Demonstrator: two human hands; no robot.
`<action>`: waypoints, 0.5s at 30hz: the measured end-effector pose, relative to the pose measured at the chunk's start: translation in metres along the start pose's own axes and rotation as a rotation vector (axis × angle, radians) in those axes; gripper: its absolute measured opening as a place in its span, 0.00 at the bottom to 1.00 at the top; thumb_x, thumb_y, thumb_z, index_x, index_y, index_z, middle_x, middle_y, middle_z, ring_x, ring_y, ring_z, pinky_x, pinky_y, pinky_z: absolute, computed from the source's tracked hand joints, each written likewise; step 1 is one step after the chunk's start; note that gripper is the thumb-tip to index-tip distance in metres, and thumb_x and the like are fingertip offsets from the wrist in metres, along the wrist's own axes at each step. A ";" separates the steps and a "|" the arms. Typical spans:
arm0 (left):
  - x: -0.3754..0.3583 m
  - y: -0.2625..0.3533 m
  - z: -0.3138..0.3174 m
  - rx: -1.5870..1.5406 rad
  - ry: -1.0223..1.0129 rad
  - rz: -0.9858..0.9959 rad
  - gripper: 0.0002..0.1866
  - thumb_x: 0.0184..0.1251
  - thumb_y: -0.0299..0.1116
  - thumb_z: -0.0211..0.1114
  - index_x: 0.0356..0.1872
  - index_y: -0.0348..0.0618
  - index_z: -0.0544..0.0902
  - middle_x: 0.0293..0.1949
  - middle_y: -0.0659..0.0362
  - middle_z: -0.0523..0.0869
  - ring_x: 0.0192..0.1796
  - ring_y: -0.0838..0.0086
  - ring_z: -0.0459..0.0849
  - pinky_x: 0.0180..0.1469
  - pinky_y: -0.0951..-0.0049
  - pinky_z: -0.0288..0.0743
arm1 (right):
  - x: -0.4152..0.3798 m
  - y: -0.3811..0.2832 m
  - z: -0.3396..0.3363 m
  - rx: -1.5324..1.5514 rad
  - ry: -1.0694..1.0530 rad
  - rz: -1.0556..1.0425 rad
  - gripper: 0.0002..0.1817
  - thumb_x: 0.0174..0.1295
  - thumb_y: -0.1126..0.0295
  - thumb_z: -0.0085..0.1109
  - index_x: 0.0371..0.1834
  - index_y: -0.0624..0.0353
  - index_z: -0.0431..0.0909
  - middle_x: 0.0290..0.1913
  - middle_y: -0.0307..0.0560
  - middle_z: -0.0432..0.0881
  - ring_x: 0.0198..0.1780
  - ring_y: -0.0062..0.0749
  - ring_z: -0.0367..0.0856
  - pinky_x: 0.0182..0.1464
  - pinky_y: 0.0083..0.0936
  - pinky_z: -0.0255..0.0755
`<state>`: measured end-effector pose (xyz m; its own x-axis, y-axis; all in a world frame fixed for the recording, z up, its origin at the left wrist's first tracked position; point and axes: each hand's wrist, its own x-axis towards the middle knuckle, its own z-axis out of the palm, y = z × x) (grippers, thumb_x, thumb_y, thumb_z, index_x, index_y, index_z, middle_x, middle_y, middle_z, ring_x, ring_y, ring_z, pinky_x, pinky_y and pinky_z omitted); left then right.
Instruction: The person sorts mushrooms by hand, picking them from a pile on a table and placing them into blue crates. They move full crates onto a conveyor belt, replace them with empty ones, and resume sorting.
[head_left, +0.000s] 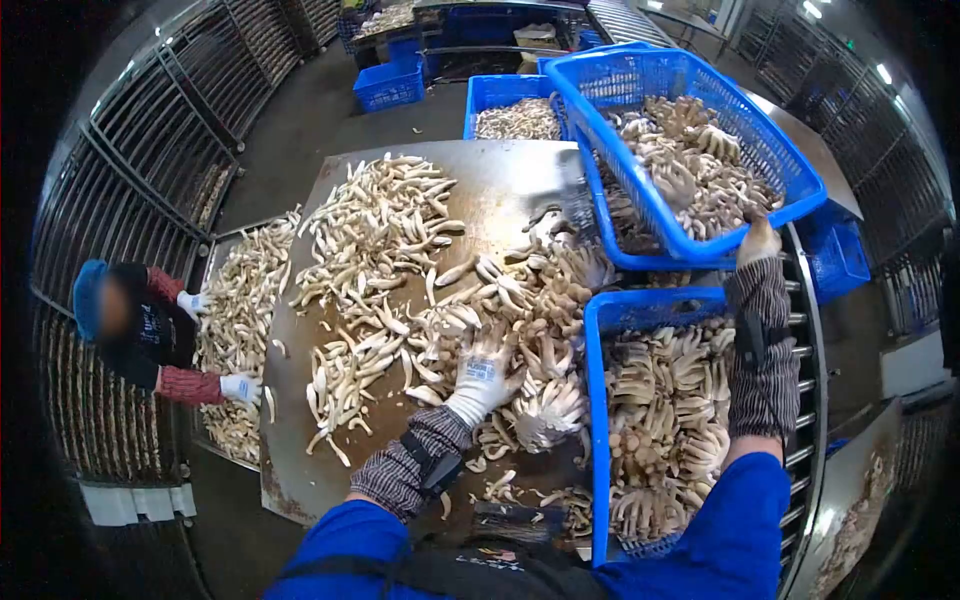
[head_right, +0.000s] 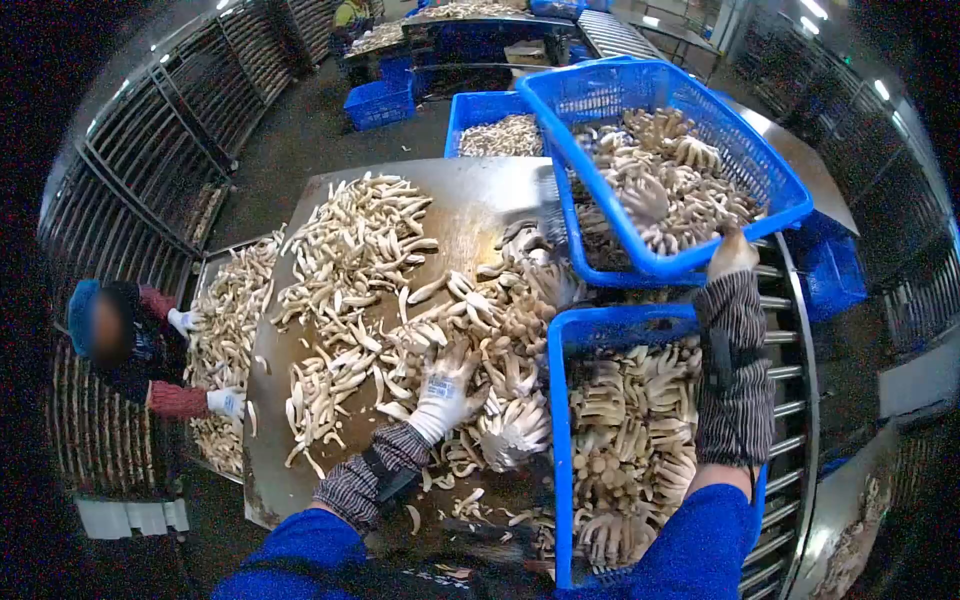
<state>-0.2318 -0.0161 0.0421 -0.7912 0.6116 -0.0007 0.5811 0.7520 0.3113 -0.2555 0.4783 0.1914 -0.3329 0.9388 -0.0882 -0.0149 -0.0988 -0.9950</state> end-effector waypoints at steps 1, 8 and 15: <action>-0.001 0.001 -0.003 0.011 0.018 0.011 0.38 0.56 0.56 0.61 0.66 0.49 0.67 0.70 0.46 0.60 0.71 0.54 0.59 0.74 0.47 0.36 | -0.019 -0.012 -0.014 0.052 -0.013 -0.090 0.15 0.56 0.67 0.64 0.35 0.71 0.79 0.30 0.46 0.79 0.27 0.30 0.76 0.29 0.28 0.71; -0.009 -0.003 -0.020 -0.063 -0.033 0.079 0.43 0.52 0.55 0.65 0.69 0.53 0.63 0.70 0.45 0.60 0.69 0.49 0.63 0.71 0.50 0.52 | -0.077 -0.032 -0.087 -0.018 0.058 -0.540 0.12 0.50 0.73 0.66 0.31 0.61 0.71 0.31 0.43 0.75 0.31 0.33 0.74 0.33 0.34 0.72; 0.012 -0.038 -0.119 -1.634 0.116 -0.128 0.46 0.67 0.68 0.40 0.72 0.40 0.50 0.67 0.41 0.63 0.67 0.51 0.66 0.66 0.51 0.65 | -0.211 -0.017 -0.102 -0.447 0.113 -1.303 0.21 0.52 0.69 0.65 0.50 0.64 0.76 0.39 0.57 0.82 0.34 0.45 0.81 0.35 0.36 0.74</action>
<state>-0.2862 -0.0669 0.1437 -0.8683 0.4923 -0.0605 -0.2312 -0.2937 0.9275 -0.0890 0.3151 0.2227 -0.2344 0.2946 0.9264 0.0542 0.9555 -0.2901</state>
